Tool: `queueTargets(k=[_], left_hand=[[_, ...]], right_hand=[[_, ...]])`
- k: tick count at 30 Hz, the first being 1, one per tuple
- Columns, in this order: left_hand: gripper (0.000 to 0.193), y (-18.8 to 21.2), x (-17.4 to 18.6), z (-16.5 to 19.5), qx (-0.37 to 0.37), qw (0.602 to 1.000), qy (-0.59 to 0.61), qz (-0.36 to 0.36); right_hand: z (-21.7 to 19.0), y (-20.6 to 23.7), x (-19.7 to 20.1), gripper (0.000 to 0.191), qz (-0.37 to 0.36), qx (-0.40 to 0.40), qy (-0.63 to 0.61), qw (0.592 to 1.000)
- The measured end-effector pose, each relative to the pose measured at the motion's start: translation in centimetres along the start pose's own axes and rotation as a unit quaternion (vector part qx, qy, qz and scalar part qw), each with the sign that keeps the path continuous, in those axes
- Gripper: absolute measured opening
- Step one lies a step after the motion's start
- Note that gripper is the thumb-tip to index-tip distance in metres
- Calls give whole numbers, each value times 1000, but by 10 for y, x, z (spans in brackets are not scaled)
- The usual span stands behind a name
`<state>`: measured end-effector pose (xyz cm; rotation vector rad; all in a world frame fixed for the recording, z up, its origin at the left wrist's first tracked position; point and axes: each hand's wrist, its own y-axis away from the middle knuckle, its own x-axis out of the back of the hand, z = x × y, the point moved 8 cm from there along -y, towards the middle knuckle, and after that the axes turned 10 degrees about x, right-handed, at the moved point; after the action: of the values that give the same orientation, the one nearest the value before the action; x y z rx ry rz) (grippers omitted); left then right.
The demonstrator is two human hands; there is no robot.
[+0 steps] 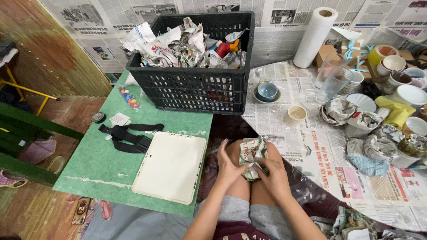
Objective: The person sits at a table and wraps small ceramic bowls and cups in newspaper. They pick up a piece of newspaper, place a ceramic item on it, fold the paper around the item, and set the wrapped bundle on the table. This process is repeated for several items.
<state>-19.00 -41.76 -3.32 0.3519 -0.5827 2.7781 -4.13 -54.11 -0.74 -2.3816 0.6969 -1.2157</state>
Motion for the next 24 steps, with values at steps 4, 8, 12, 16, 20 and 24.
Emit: queueTargets(k=[4,8,12,16,20,24], left_hand=[[112,-29,-39,-26,72,971,-153,-168],[117,-48,-58,-27,95,952,-74,-280],[97,-46,-77,-38,292,877,97,-370],[46,-50,-64,-8,109,949,-99,-278],[22,-29,-52,21,39,979,-61,-192],[27,-12,-41,41,-13,979,39,-200]], right_hand=[[-1,0,4,27,24,11,9,1000],[20,4,-3,22,2,-87,-47,995],[16,4,-3,18,10,-24,-66,997],[14,5,-6,17,0,7,-68,998],[21,6,-7,17,-1,-32,-50,998],[23,9,-7,16,-8,-47,-55,997]])
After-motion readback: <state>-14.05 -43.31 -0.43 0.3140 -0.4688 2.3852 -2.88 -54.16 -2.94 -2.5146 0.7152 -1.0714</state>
